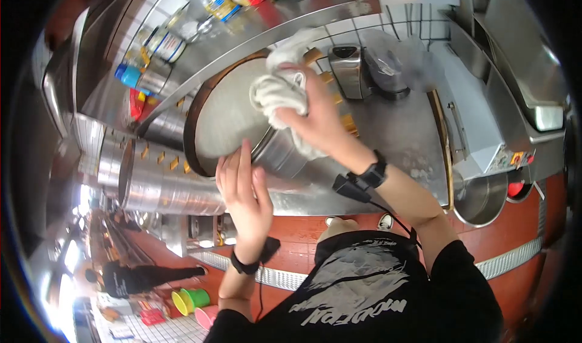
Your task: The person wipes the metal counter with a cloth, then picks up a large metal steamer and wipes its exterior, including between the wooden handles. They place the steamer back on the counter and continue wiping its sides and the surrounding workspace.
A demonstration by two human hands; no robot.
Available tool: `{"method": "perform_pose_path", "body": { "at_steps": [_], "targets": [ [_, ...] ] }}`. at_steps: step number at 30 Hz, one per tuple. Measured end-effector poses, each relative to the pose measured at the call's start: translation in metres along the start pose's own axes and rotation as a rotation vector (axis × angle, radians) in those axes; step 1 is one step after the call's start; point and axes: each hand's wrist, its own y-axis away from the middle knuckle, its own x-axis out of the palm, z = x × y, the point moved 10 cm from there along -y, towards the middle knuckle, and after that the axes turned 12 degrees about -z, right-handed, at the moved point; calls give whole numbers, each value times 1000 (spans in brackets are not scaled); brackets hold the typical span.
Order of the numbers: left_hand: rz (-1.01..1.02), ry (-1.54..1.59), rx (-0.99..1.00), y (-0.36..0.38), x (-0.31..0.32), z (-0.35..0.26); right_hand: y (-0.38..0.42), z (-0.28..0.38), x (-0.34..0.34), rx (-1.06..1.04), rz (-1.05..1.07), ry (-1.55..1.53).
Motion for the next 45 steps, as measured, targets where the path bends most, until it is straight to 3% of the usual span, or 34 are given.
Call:
{"method": "perform_pose_path", "body": {
  "at_steps": [2,4,6,10,12,13,15,17,19,21,23,27,29,31,34,37,41,43,45],
  "targets": [
    [-39,-28,61,6,4,-1,25,-27,-9,72,-137,-91],
    [13,48,33,5,5,4,66,-55,-22,135,-187,20],
    [-6,28,62,4,6,-2,139,-105,-34,237,-195,92],
    [0,10,77,7,9,-3,208,-142,-83,223,-131,360],
    [-22,-19,66,7,9,-3,265,-221,-81,698,379,665],
    [-9,-10,82,8,12,-5,255,-212,-83,712,360,663],
    [-69,-44,67,10,10,-2,216,-177,-102,684,98,490],
    [-76,-31,68,9,12,-3,171,-137,-87,705,117,373],
    [-105,-25,51,10,11,-2,103,-73,-61,175,-1,239],
    [-101,-30,42,11,12,-3,50,-15,-40,-165,-38,317],
    [-116,-42,30,11,11,-2,26,-8,-20,-220,-111,129],
    [-108,-60,33,11,13,1,47,-53,-15,2,19,111],
    [-114,-60,53,11,13,-2,89,-77,-22,-65,118,222],
    [-114,-64,58,12,13,-1,130,-107,-42,143,126,103],
    [-121,-58,63,13,14,-2,192,-145,-57,411,240,199],
    [-135,-59,66,13,15,-3,216,-154,-59,308,246,379],
    [-149,-60,76,13,12,-6,245,-181,-77,389,244,380],
    [-157,-61,93,14,13,-6,258,-197,-87,152,351,862],
    [-159,-66,103,15,12,-5,273,-222,-97,227,436,880]
  ]
}}
